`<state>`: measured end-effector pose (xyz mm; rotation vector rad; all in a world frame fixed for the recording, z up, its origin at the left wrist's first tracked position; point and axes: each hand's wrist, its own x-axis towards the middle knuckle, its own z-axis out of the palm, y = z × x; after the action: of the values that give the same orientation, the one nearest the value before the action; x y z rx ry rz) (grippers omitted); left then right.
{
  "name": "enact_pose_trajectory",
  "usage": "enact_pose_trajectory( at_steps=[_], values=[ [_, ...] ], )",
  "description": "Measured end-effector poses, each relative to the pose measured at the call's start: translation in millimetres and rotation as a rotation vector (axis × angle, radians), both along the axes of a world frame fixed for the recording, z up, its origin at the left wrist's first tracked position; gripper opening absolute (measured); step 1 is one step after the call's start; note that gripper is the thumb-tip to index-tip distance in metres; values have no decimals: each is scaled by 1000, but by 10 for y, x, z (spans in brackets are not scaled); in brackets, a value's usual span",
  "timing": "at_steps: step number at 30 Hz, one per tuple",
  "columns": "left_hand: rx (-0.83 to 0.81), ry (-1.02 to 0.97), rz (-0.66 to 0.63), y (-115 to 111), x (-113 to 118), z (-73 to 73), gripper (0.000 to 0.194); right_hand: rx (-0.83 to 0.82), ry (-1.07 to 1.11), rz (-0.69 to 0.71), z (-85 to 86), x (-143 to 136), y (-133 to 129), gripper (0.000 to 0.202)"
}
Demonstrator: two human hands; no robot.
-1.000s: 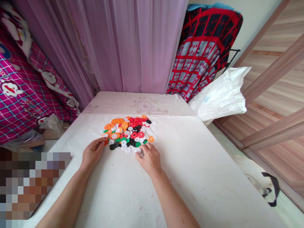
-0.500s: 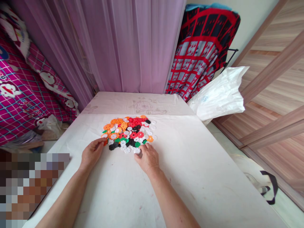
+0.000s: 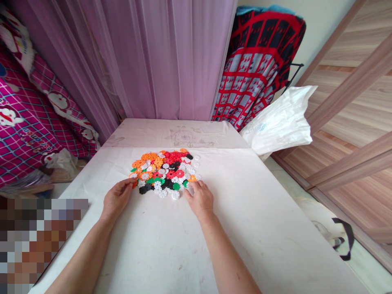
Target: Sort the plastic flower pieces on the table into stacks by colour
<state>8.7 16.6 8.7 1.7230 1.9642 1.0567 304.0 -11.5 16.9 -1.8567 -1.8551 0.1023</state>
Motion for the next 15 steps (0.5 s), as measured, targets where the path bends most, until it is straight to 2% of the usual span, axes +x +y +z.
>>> enact_pose_trajectory(
  at_steps=[3, 7, 15],
  values=[
    [10, -2, 2, 3, -3, -8, 37, -45, -51, -69, -1, 109, 53, 21],
    [-6, -12, -1, 14, -14, -26, 39, -110, -61, -74, 21, 113, 74, 27],
    [-2, -24, -2, 9, -2, -13, 39, -184, -44, -68, 79, 103, 85, 20]
  ],
)
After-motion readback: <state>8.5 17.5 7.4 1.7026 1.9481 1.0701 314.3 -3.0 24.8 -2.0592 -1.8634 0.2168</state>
